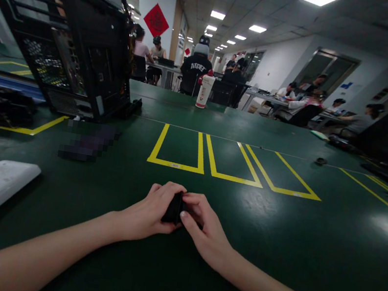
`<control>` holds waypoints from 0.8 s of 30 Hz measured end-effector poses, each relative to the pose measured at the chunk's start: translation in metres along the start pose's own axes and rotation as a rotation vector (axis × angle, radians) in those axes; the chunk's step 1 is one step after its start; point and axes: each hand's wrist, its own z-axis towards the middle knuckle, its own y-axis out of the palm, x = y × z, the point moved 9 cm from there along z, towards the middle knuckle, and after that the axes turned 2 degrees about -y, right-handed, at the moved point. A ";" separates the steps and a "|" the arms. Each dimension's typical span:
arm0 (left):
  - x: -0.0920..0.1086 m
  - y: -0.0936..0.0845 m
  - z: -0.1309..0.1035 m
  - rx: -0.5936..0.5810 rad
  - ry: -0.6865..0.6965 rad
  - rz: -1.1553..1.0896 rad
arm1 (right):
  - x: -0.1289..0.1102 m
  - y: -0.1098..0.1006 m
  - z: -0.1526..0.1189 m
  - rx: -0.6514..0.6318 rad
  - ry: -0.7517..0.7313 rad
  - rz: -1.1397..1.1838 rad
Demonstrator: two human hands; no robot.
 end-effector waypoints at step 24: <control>-0.004 0.004 0.001 -0.019 -0.019 0.011 | 0.003 0.003 0.001 -0.048 -0.024 0.060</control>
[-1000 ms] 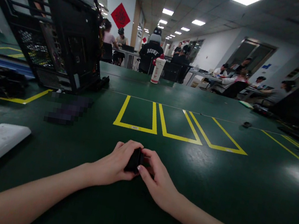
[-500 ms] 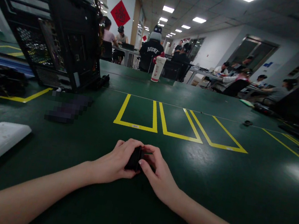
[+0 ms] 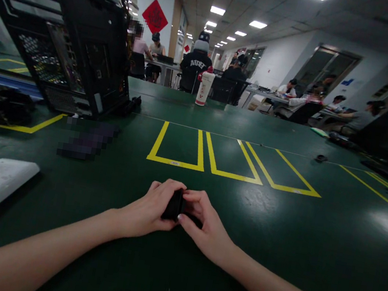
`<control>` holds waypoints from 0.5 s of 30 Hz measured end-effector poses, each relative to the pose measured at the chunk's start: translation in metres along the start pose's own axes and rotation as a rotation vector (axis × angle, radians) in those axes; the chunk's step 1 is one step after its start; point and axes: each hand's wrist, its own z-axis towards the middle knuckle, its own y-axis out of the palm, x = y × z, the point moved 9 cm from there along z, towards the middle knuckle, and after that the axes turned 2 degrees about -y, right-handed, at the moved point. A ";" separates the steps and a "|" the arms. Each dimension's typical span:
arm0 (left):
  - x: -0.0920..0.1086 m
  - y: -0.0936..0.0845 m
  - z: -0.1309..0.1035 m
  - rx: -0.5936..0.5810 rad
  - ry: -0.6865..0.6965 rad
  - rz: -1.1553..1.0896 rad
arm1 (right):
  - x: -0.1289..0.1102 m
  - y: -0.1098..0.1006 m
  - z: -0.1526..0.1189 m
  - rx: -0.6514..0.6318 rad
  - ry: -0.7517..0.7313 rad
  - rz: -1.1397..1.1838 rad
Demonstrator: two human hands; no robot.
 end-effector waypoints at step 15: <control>-0.003 0.001 0.000 0.008 -0.022 -0.002 | -0.001 -0.002 -0.003 0.032 0.033 -0.321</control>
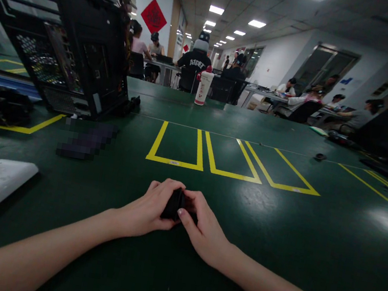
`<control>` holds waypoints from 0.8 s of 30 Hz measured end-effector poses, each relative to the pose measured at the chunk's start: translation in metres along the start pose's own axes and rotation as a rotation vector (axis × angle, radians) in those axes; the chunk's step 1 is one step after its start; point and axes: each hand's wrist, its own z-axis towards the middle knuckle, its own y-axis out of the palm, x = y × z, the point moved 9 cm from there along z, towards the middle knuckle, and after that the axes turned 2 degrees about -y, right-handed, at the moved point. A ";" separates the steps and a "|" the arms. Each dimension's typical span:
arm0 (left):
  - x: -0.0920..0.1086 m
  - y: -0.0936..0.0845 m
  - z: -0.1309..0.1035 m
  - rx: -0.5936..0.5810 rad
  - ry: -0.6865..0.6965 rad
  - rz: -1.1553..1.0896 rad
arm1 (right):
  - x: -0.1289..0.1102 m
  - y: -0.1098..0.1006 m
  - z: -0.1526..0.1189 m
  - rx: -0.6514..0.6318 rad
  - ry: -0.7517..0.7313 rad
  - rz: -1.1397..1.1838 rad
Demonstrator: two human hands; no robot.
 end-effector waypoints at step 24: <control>0.004 -0.003 -0.001 0.002 0.007 -0.025 | -0.011 -0.007 0.001 0.042 -0.078 -0.004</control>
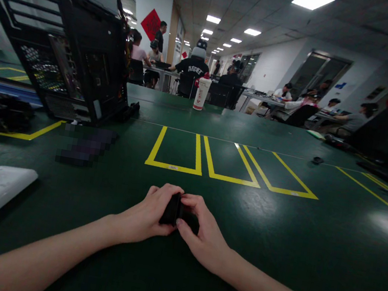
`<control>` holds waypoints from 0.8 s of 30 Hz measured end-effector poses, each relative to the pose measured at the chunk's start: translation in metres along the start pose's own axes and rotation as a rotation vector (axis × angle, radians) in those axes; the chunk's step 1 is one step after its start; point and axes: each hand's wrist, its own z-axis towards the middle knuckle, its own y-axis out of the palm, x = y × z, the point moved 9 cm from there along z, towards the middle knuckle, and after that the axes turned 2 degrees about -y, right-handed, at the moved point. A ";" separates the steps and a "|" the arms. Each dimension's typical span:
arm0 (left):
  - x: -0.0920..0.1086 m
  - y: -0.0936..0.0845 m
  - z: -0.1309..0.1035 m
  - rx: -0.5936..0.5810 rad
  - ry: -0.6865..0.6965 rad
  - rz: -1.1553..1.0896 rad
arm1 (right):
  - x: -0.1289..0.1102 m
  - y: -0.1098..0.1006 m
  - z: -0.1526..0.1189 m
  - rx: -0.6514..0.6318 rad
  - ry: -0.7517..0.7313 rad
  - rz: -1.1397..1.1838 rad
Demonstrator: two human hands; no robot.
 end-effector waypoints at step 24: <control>-0.002 0.000 0.000 0.000 -0.024 -0.014 | 0.011 0.003 0.002 -0.015 0.126 0.331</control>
